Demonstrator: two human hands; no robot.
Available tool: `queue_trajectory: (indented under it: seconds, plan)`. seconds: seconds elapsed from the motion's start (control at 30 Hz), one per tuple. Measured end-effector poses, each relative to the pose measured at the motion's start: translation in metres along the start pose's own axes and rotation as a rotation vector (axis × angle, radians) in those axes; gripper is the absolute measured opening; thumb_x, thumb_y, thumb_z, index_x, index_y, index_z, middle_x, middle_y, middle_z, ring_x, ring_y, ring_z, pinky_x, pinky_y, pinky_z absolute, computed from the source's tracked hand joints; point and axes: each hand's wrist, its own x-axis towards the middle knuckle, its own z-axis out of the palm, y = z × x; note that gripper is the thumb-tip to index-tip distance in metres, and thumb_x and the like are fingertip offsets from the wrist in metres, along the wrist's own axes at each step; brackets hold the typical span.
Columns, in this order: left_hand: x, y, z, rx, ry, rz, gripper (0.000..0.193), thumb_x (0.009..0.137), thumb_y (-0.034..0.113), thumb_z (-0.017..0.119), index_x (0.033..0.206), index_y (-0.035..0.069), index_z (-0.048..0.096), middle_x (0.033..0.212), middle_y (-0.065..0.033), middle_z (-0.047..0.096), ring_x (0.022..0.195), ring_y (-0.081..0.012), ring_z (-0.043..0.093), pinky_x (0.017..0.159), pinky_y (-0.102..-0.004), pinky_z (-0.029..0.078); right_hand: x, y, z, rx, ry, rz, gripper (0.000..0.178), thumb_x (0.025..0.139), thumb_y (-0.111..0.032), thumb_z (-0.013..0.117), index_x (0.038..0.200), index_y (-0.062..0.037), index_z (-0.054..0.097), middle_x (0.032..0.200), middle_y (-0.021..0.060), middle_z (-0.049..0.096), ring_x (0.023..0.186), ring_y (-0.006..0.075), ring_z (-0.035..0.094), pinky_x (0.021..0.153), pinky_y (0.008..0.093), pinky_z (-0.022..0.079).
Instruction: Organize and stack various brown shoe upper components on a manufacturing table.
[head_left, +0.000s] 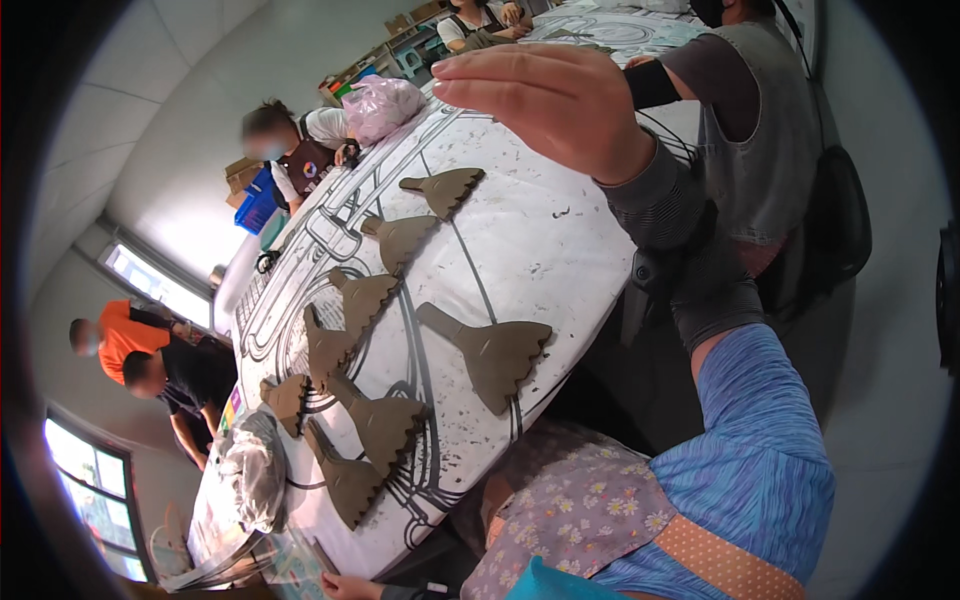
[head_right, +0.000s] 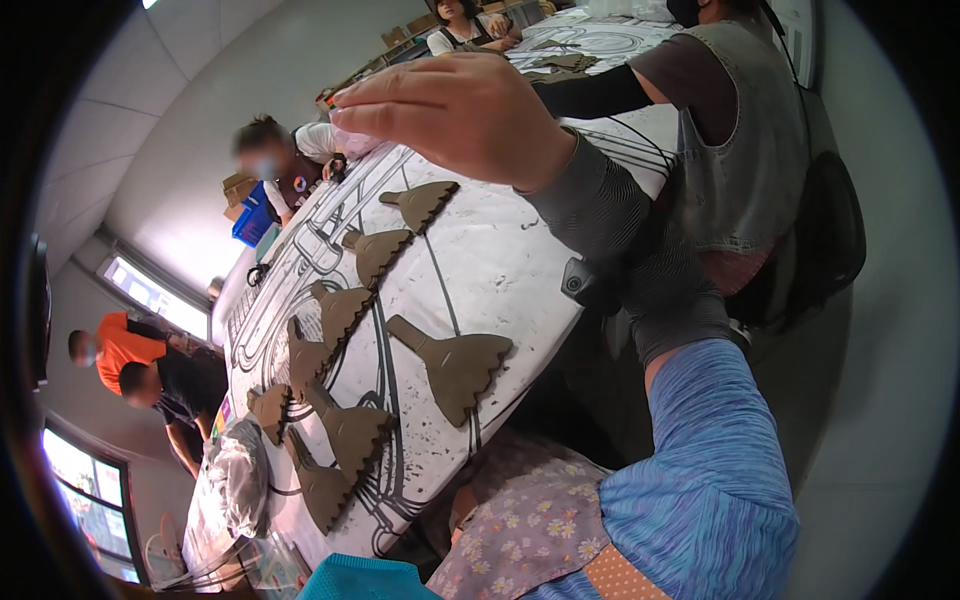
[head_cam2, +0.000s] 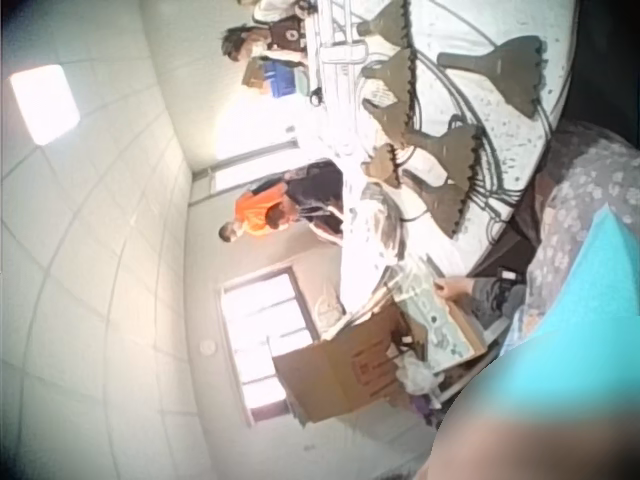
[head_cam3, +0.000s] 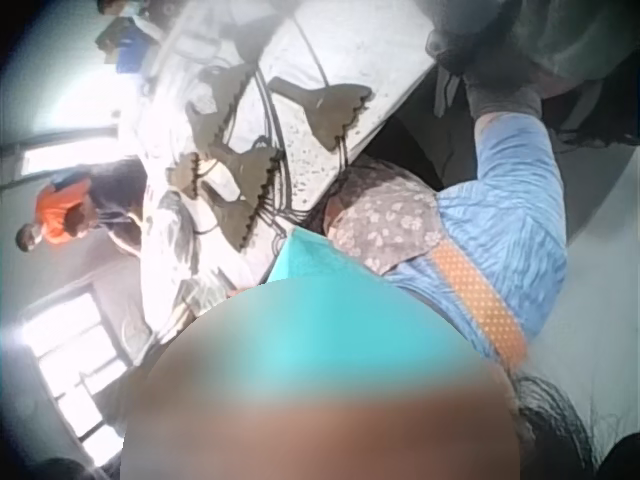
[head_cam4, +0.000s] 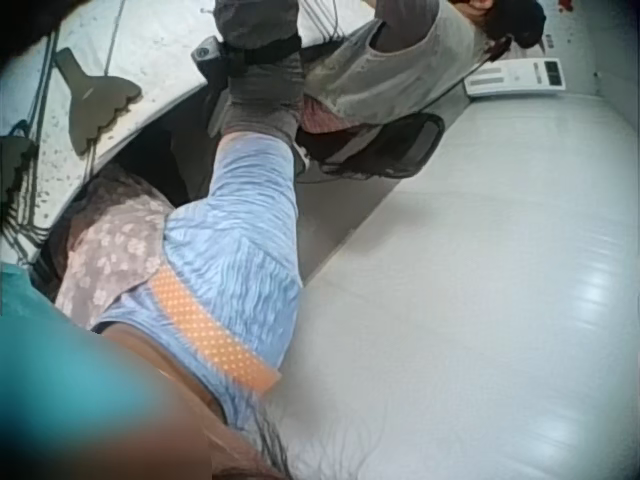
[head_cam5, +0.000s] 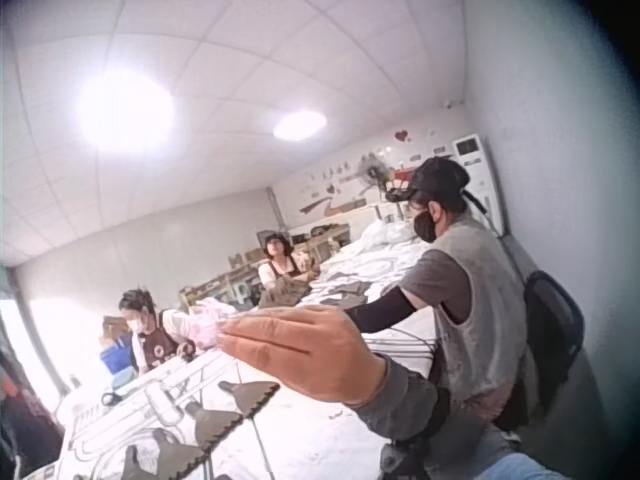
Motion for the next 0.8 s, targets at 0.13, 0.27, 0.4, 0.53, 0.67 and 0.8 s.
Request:
queue_trajectory:
  seconds: [0.13,0.27,0.4,0.53,0.67,0.8]
  plan:
    - [-0.002,0.0,-0.001,0.035,0.009,0.055,0.028,0.089,0.025,0.065,0.104,0.002,0.07,0.096,-0.0162,0.071,0.081,-0.0281,0.067,0.073,-0.0368,0.053,0.006,0.003,0.011,0.673,0.046,0.48,0.016,0.087,-0.002,0.065,0.102,-0.0029,0.071,0.107,0.0075,0.071,0.098,0.016,0.069,0.082,0.0292,0.057]
    - [-0.006,0.013,-0.005,0.115,-0.016,-0.037,0.028,0.088,0.024,0.066,0.104,0.001,0.069,0.096,-0.0188,0.07,0.082,-0.0309,0.067,0.075,-0.0384,0.053,-0.012,0.013,0.024,2.57,0.51,0.433,0.01,0.086,-0.009,0.07,0.09,-0.0177,0.074,0.096,-0.0069,0.072,0.088,0.0077,0.069,0.083,0.0296,0.056]
    - [-0.008,0.018,-0.007,-0.029,-0.02,-0.044,0.031,0.086,0.022,0.068,0.104,-0.003,0.068,0.097,-0.0229,0.069,0.085,-0.036,0.066,0.077,-0.041,0.053,-0.016,0.006,0.03,2.581,0.642,0.316,0.011,0.087,-0.012,0.07,0.089,-0.0224,0.074,0.093,-0.0116,0.07,0.084,0.0052,0.067,0.08,0.0297,0.056]
    - [0.004,-0.01,-0.003,-0.17,-0.099,0.022,0.027,0.094,0.016,0.06,0.106,-0.008,0.065,0.105,-0.0197,0.068,0.093,-0.0304,0.064,0.087,-0.0349,0.05,-0.016,-0.014,0.031,1.694,0.539,0.79,0.01,0.089,-0.011,0.068,0.096,-0.0037,0.069,0.096,0.008,0.069,0.085,0.0204,0.068,0.082,0.0335,0.056]
    - [-0.002,-0.004,-0.002,-0.182,-0.094,0.015,0.027,0.095,0.016,0.059,0.106,-0.008,0.065,0.103,-0.0194,0.068,0.091,-0.0299,0.064,0.085,-0.0351,0.051,-0.024,-0.04,0.025,0.081,-0.107,0.459,0.015,0.083,0.001,0.067,0.098,-0.0017,0.068,0.094,0.0127,0.07,0.085,0.0257,0.069,0.078,0.0315,0.056]
    - [-0.004,0.004,-0.002,-0.173,-0.1,0.004,0.026,0.095,0.017,0.06,0.105,-0.007,0.065,0.1,-0.0181,0.069,0.088,-0.0279,0.064,0.084,-0.0339,0.051,-0.018,-0.051,0.019,-0.027,-0.05,0.34,0.02,0.08,0.006,0.066,0.096,-0.0043,0.069,0.094,0.0099,0.071,0.088,0.0255,0.069,0.078,0.0321,0.055]
